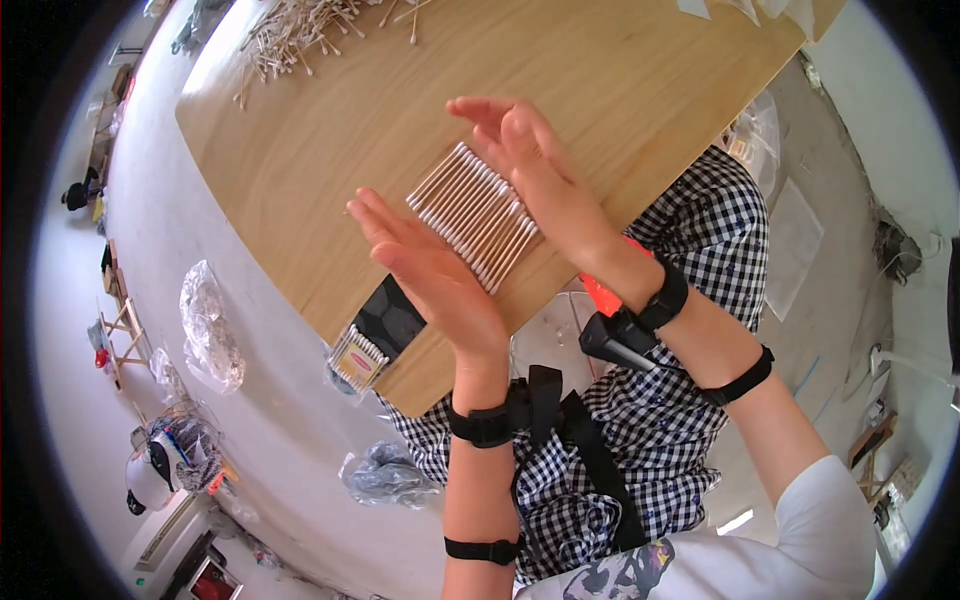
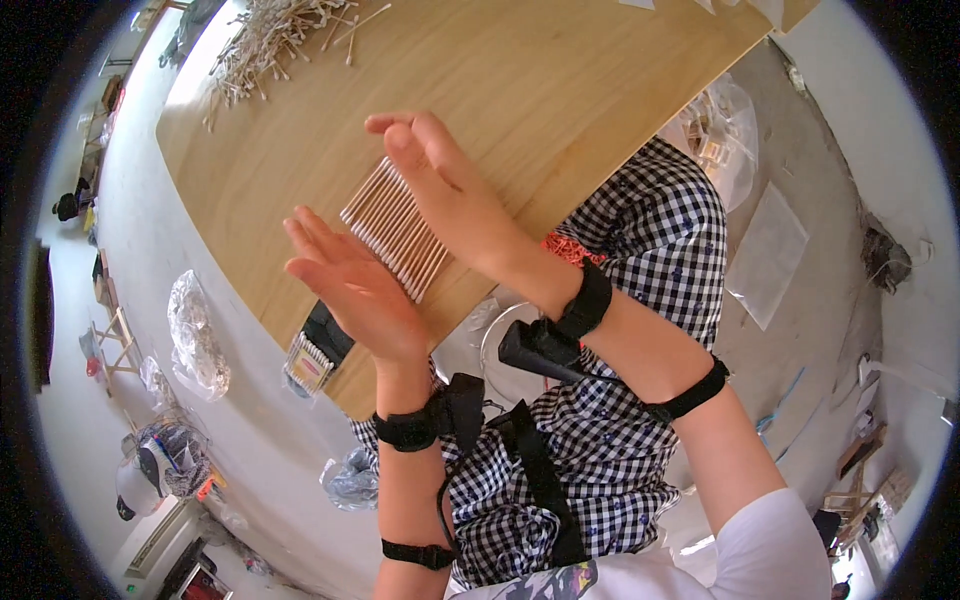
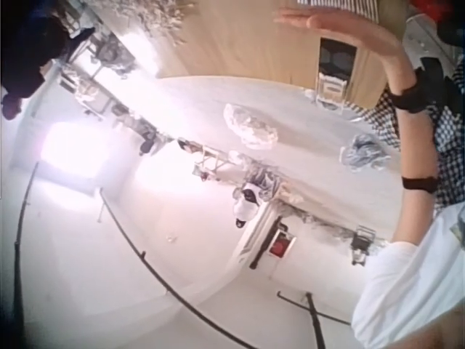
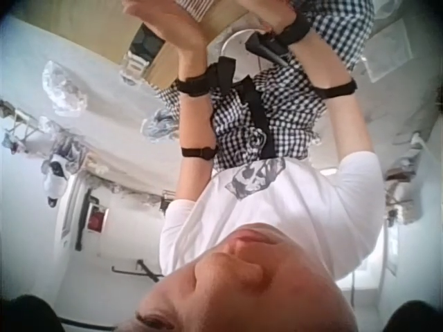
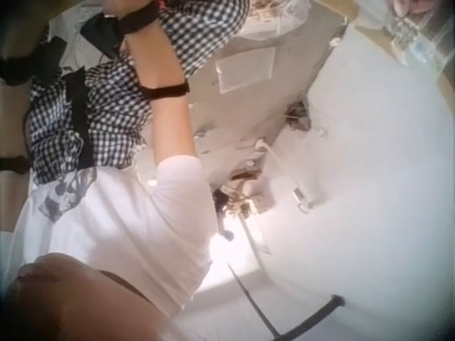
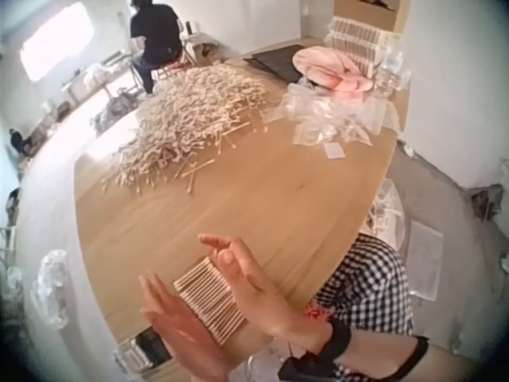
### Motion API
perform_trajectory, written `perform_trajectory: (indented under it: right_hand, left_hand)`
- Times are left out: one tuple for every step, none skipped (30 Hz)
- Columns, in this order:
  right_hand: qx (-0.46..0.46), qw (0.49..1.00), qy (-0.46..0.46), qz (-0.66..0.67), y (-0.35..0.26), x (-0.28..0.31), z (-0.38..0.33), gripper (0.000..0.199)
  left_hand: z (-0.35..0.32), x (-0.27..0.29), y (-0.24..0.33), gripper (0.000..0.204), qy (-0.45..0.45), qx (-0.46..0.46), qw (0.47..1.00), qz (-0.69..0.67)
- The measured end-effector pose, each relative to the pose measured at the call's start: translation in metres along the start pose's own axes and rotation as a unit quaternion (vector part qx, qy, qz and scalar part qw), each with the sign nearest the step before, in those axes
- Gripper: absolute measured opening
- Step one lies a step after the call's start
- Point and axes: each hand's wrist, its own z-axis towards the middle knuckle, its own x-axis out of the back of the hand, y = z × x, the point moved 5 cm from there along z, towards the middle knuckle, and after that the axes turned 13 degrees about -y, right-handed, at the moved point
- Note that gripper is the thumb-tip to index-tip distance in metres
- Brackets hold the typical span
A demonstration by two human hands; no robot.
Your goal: Organize cotton swabs into a neat stack and place them into a small plastic package.
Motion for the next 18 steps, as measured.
perform_trajectory:
  right_hand:
    - [-0.002,1.0,0.015,0.017,0.002,0.008,0.003,0.064]
    - [-0.003,1.0,0.014,0.018,0.005,0.01,0.009,0.064]
    - [0.02,1.0,0.013,0.011,0.006,0.011,0.016,0.064]
    - [0.043,0.999,0.012,0.005,0.006,0.011,0.018,0.063]
    - [0.043,0.999,0.011,0.006,0.007,0.009,0.018,0.063]
    - [0.025,1.0,-0.009,0.002,0.009,0.005,0.018,0.064]
    - [0.007,1.0,-0.029,-0.003,0.011,0.001,0.017,0.065]
    - [0.007,1.0,-0.03,-0.003,0.007,-0.001,0.014,0.065]
    - [-0.004,0.999,-0.031,-0.004,0.003,-0.003,0.009,0.066]
    - [-0.015,0.999,-0.033,-0.005,0.001,-0.002,0.006,0.067]
    - [-0.015,0.999,-0.033,-0.006,0.002,0.001,0.004,0.067]
    - [-0.008,1.0,-0.028,-0.005,0.004,0.006,0.0,0.067]
    - [-0.001,1.0,-0.022,-0.004,0.005,0.011,-0.003,0.067]
    - [-0.003,1.0,-0.023,-0.003,0.002,0.012,-0.005,0.067]
    - [0.0,1.0,-0.02,-0.012,-0.003,0.014,-0.009,0.065]
    - [0.003,1.0,-0.017,-0.02,-0.006,0.013,-0.012,0.063]
    - [0.004,1.0,-0.017,-0.021,-0.007,0.011,-0.014,0.063]
    - [0.011,1.0,-0.015,-0.02,-0.006,0.008,-0.016,0.06]
  left_hand:
    - [0.004,0.0,0.001,0.089,0.0,-0.006,1.0,0.001]
    - [0.006,0.003,0.004,0.09,0.001,-0.012,1.0,0.005]
    - [0.01,0.006,0.006,0.09,0.001,-0.011,1.0,0.006]
    - [0.014,0.008,0.007,0.089,-0.008,-0.005,1.0,0.0]
    - [0.017,0.01,0.007,0.089,-0.017,0.0,1.0,-0.007]
    - [0.016,0.013,0.006,0.089,-0.016,0.0,1.0,-0.006]
    - [0.016,0.013,0.003,0.088,-0.04,0.005,0.999,-0.001]
    - [0.016,0.012,0.001,0.087,-0.064,0.01,0.998,0.003]
    - [0.014,0.012,0.001,0.087,-0.063,0.009,0.998,0.002]
    - [0.009,0.011,0.0,0.086,-0.065,0.012,0.998,0.01]
    - [0.004,0.008,0.001,0.084,-0.069,0.014,0.997,0.018]
    - [-0.001,0.006,0.003,0.084,-0.068,0.014,0.997,0.017]
    - [-0.006,0.005,0.005,0.083,-0.039,0.014,0.999,0.034]
    - [-0.012,0.007,0.007,0.081,-0.009,0.015,0.999,0.052]
    - [-0.019,0.005,0.008,0.081,-0.007,0.016,0.998,0.052]
    - [-0.026,0.005,0.008,0.079,0.012,0.011,0.999,0.051]
    - [-0.031,0.002,0.01,0.078,0.029,0.005,0.998,0.049]
    - [-0.035,-0.004,0.009,0.078,0.029,0.004,0.998,0.048]
